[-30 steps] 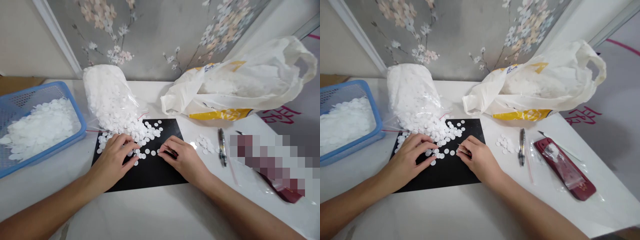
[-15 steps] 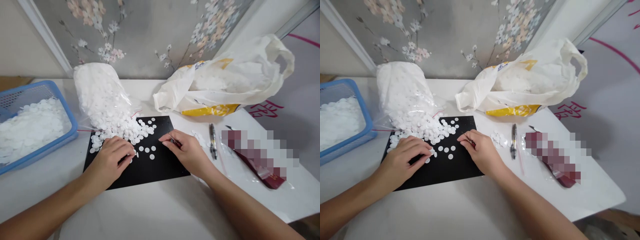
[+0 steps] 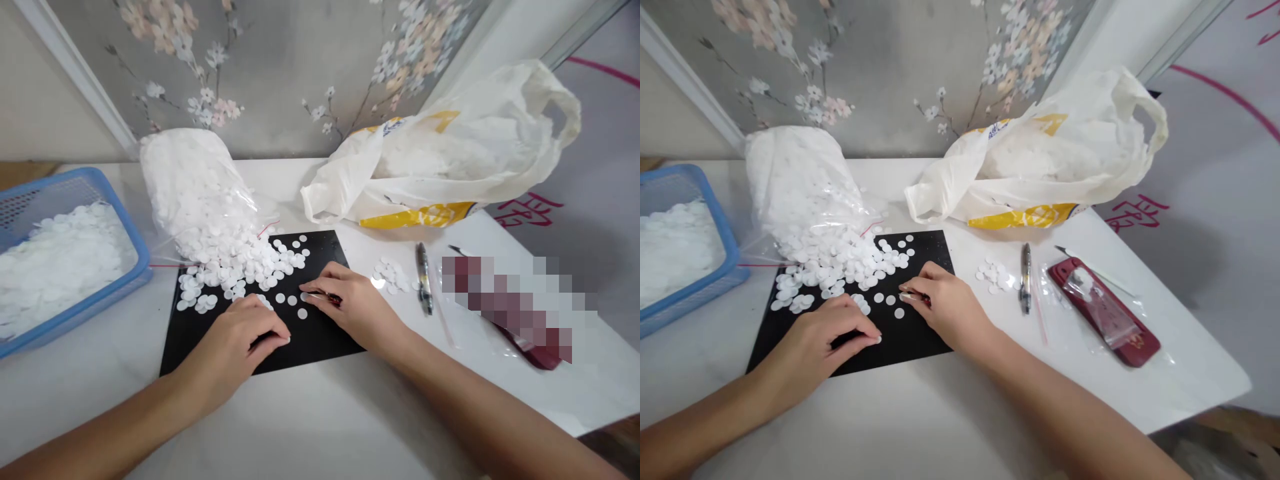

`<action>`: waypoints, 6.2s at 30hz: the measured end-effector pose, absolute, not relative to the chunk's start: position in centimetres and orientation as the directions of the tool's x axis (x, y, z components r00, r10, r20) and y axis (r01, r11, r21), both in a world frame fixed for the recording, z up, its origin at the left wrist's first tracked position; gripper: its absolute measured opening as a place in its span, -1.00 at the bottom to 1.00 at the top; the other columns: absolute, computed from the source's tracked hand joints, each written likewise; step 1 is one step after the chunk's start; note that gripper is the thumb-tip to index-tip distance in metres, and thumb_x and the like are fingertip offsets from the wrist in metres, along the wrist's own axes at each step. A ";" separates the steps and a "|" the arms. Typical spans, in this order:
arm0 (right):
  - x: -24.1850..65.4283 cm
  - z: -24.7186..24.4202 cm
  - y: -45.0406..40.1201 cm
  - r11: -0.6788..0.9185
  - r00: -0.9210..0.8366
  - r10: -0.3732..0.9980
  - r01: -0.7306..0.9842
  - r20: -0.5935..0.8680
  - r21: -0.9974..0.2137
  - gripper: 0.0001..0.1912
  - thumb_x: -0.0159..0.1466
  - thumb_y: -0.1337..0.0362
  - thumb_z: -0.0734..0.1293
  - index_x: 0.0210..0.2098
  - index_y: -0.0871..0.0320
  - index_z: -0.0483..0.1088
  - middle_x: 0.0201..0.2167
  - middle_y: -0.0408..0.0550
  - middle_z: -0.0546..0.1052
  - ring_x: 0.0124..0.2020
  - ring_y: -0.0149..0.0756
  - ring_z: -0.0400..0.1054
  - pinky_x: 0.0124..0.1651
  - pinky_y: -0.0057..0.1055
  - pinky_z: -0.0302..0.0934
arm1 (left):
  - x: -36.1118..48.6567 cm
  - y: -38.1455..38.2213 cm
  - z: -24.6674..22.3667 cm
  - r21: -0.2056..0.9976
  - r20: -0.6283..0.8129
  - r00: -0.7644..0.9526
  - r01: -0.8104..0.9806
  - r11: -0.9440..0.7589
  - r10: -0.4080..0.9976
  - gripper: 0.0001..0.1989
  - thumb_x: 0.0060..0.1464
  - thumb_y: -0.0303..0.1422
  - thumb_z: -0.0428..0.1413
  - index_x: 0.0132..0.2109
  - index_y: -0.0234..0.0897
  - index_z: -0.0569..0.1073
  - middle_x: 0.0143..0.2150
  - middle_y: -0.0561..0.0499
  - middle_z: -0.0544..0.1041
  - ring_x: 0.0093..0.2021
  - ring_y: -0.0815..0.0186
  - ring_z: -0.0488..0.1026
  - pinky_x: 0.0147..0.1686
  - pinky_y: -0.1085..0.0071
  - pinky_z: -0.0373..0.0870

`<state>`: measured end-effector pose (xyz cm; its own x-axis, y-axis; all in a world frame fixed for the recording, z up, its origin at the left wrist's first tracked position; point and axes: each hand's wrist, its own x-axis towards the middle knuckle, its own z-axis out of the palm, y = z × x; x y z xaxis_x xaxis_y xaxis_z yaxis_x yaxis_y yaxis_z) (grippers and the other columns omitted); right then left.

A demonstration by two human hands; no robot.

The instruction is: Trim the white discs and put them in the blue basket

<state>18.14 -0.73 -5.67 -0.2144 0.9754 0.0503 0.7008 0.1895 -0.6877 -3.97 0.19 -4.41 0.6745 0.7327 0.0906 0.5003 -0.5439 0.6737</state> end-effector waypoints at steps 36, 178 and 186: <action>17.2 -5.7 -0.6 0.190 -0.186 0.979 0.654 0.088 -0.732 -0.85 0.20 0.44 0.32 -0.49 0.15 0.35 -0.46 -0.21 0.28 -0.53 -0.46 0.20 -0.44 -0.49 0.13 | -4.3 1.0 -5.1 0.394 0.282 0.646 0.596 -0.699 0.710 -0.84 0.24 -0.50 0.00 -0.21 -0.27 0.48 -0.26 0.01 0.39 -0.20 0.27 0.26 -0.16 0.30 0.19; 18.3 -4.7 -0.5 0.381 -0.547 0.836 0.647 -0.053 -0.660 -0.80 0.24 0.52 0.32 -0.41 0.14 0.26 -0.35 -0.17 0.30 -0.43 -0.42 0.24 -0.37 -0.48 0.15 | -3.5 0.9 -4.3 0.547 0.095 0.680 0.574 -0.609 0.727 -0.88 0.14 -0.54 0.00 -0.33 -0.25 0.31 -0.30 0.07 0.32 -0.30 0.35 0.32 -0.32 0.43 0.26; 18.2 -5.1 -0.9 0.310 -0.421 0.907 0.653 0.009 -0.691 -0.78 0.14 0.57 0.25 -0.36 0.13 0.33 -0.44 -0.20 0.31 -0.50 -0.44 0.21 -0.43 -0.50 0.10 | -3.1 -0.2 -4.9 0.504 0.053 0.731 0.569 -0.650 0.681 -0.73 0.18 -0.60 -0.15 -0.17 -0.23 0.37 -0.27 0.05 0.36 -0.36 0.37 0.36 -0.38 0.45 0.24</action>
<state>18.19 -0.95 -5.15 -0.4206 0.9072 0.0094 0.6530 0.3100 -0.6910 -3.08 -0.20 -4.91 0.7308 0.6806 0.0529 0.5690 -0.6500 0.5037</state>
